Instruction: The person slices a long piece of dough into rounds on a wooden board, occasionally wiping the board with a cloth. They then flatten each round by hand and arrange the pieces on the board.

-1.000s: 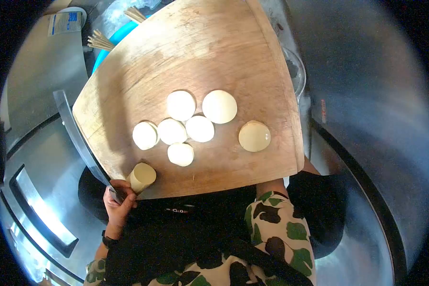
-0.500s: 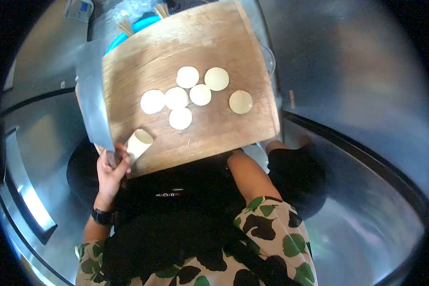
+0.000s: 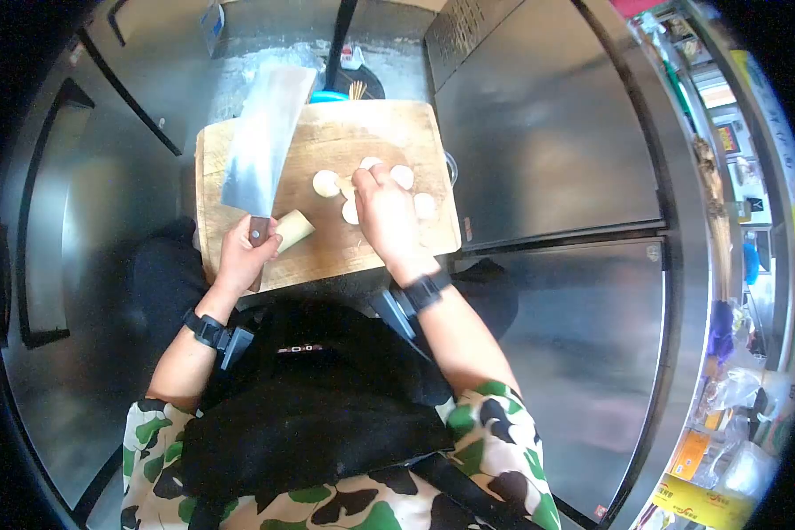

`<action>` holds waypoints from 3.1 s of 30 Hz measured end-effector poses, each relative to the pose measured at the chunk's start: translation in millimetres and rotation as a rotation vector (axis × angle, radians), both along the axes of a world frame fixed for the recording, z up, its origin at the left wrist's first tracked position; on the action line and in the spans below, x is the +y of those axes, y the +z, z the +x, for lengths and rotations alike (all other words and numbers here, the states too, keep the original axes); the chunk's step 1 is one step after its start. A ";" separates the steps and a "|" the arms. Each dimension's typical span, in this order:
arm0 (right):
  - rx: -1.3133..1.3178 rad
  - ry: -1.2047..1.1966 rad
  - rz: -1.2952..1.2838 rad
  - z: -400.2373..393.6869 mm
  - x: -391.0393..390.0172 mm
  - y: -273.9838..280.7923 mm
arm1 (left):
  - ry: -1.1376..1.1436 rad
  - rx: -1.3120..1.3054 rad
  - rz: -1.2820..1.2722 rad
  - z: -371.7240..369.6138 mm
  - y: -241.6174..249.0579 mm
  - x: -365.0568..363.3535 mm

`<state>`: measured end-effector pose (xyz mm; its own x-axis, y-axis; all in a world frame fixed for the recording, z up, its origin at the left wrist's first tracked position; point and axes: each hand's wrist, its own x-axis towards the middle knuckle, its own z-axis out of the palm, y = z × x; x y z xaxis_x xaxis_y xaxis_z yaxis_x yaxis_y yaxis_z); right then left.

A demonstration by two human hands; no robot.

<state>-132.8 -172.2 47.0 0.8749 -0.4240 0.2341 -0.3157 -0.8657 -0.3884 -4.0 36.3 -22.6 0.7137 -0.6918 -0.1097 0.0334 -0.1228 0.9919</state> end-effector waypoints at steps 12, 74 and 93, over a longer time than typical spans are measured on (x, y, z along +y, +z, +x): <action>-0.371 -0.057 1.168 63.5 91.1 -37.8 | -0.062 -0.373 0.059 -0.5 4.9 13.0; 0.409 0.151 0.243 -82.9 56.3 21.1 | -0.279 -0.987 0.212 -13.7 12.1 -10.7; 0.562 0.237 0.232 -56.8 43.8 9.6 | -0.270 -0.861 0.169 -3.6 1.4 -14.8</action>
